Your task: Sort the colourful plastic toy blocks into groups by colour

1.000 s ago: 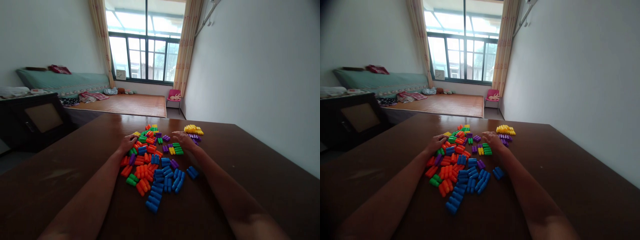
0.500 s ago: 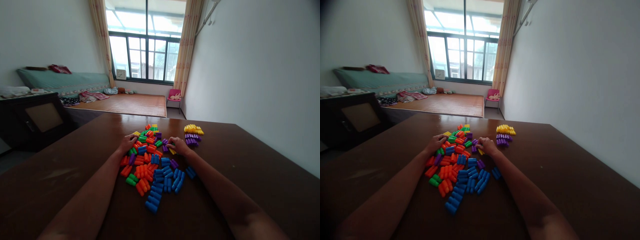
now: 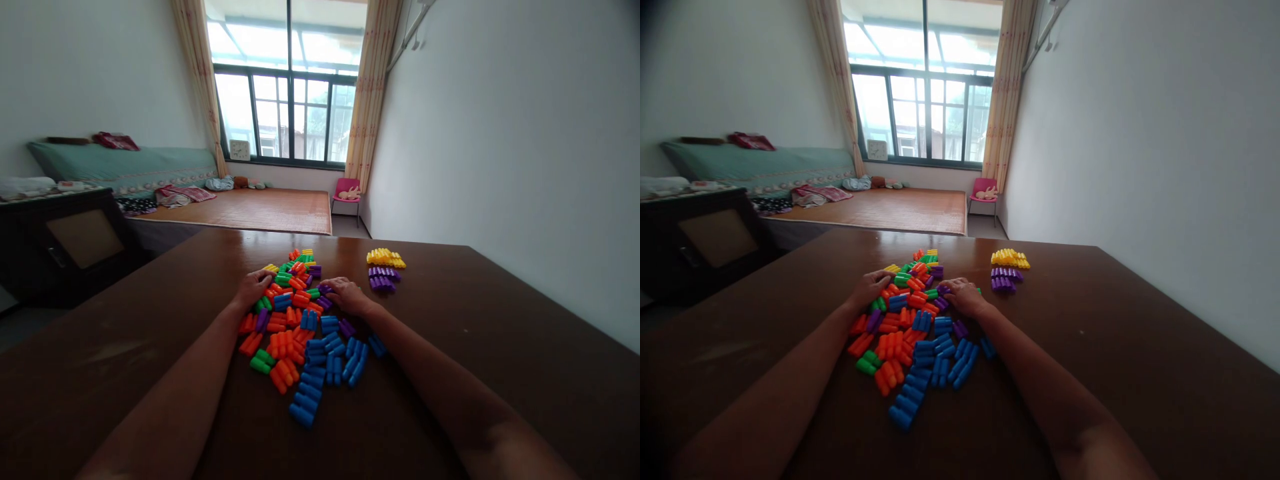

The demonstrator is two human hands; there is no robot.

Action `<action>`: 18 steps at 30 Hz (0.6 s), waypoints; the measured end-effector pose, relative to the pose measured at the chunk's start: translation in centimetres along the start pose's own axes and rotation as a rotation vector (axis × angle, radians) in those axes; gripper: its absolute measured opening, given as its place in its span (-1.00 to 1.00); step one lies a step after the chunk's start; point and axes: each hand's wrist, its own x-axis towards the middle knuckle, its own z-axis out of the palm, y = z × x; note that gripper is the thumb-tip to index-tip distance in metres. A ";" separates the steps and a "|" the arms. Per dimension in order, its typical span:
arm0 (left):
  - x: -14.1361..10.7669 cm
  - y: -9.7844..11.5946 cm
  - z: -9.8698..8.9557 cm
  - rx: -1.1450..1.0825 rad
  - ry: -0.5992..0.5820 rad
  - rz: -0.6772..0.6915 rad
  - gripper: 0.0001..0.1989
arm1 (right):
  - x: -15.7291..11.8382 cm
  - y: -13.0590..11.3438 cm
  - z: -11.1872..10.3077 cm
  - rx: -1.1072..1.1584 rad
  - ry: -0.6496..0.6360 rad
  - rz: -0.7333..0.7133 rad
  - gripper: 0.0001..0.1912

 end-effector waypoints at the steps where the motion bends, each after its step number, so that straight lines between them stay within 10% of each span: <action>1: 0.0 0.0 0.0 -0.001 0.000 -0.002 -0.63 | 0.0 -0.1 -0.1 0.028 0.011 -0.017 -0.64; 12: 0.1 -0.5 0.2 -0.046 -0.007 -0.019 -0.61 | 0.3 -1.5 -0.6 0.443 0.160 -0.154 -0.76; 18: 0.1 -0.2 0.1 -0.072 -0.015 -0.017 -0.58 | -1.7 6.3 -7.2 0.811 0.405 0.249 -0.67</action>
